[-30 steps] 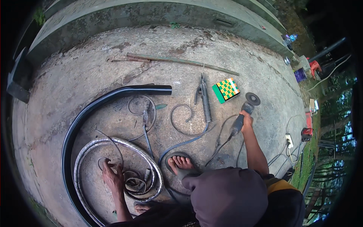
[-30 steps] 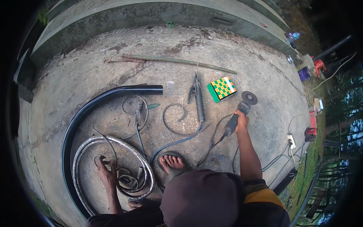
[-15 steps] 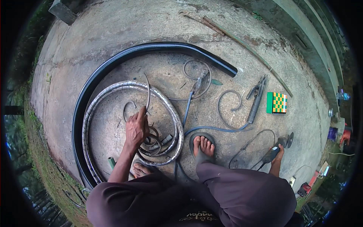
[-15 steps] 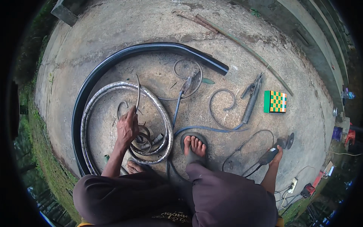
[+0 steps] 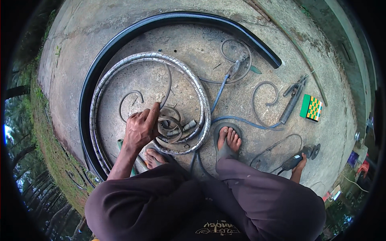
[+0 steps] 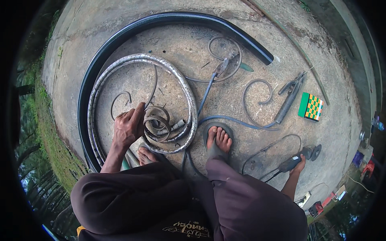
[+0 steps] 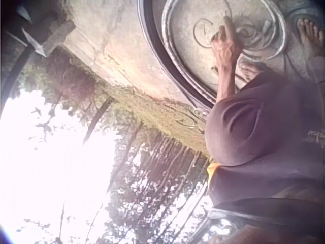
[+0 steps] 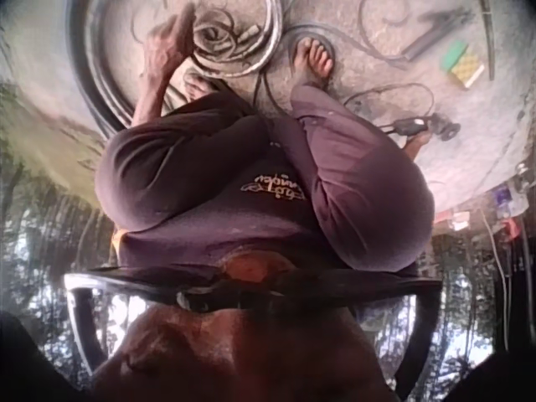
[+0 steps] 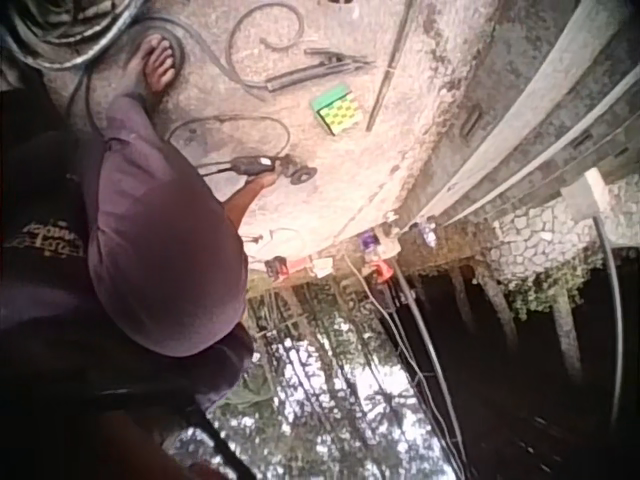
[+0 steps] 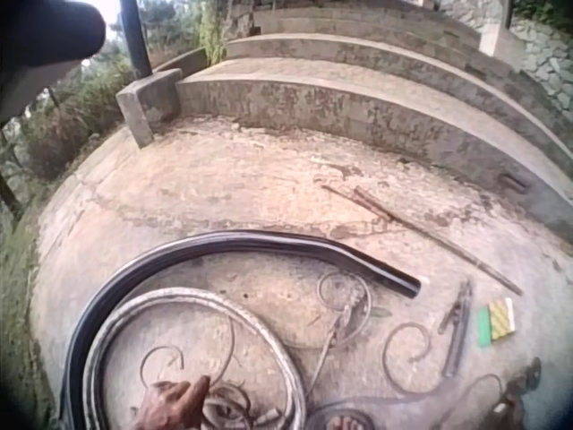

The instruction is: The person uses an angle grinder to cut a piece of curved metal rod, then picks up a scroll-shaped metal piece and welds it to the end of a long black pipe using a stick welder.

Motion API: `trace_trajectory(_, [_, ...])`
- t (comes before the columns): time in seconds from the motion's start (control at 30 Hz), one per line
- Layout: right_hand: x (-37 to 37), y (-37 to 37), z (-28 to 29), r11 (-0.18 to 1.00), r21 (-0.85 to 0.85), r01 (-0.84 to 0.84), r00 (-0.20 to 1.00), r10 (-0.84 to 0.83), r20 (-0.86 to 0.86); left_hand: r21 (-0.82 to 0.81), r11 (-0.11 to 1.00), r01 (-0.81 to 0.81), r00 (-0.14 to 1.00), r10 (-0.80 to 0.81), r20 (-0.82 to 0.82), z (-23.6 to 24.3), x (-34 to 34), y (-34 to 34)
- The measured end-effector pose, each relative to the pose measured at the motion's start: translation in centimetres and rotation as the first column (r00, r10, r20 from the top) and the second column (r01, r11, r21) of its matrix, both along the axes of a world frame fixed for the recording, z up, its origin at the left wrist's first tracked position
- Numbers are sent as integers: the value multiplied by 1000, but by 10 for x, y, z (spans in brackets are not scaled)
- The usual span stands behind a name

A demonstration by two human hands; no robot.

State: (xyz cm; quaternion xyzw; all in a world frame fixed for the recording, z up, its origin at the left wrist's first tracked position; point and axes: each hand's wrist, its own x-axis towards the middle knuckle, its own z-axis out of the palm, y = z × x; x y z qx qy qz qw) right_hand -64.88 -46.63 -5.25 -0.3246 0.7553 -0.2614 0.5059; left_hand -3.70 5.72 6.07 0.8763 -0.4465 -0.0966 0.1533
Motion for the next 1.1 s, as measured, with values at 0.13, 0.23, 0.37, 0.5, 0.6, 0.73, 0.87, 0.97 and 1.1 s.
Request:
trace_trajectory(0.13, [9,8,-12,998,-67,20,999,-22,-26,-67,990,-122,962,134,236,14,6,22])
trace_trajectory(0.23, [16,23,-30,997,-76,11,976,-27,-216,-61,966,-252,937,259,232,42,9,27])
trace_trajectory(0.37, [-78,-65,-26,900,18,-436,675,340,-655,-287,870,-401,905,425,22,62,24,39])
trace_trajectory(0.5, [-37,3,-64,945,122,-305,730,314,-607,-21,865,-502,833,477,-278,127,29,22])
trace_trajectory(0.6, [5,18,-22,925,89,-370,632,321,-705,22,872,-489,735,426,-528,160,38,19])
trace_trajectory(0.73, [36,47,20,921,144,-361,381,287,-879,58,972,-229,821,225,-525,180,54,-4])
trace_trajectory(0.87, [53,63,18,962,95,-254,286,169,-943,24,978,-206,762,175,-624,188,60,-35])
trace_trajectory(0.97, [55,69,9,958,-46,-283,277,36,-960,-85,964,-253,641,101,-761,186,58,-63])
trace_trajectory(1.1, [62,67,21,839,-309,-448,348,-155,-925,-340,889,-307,511,-147,-847,150,43,-94])
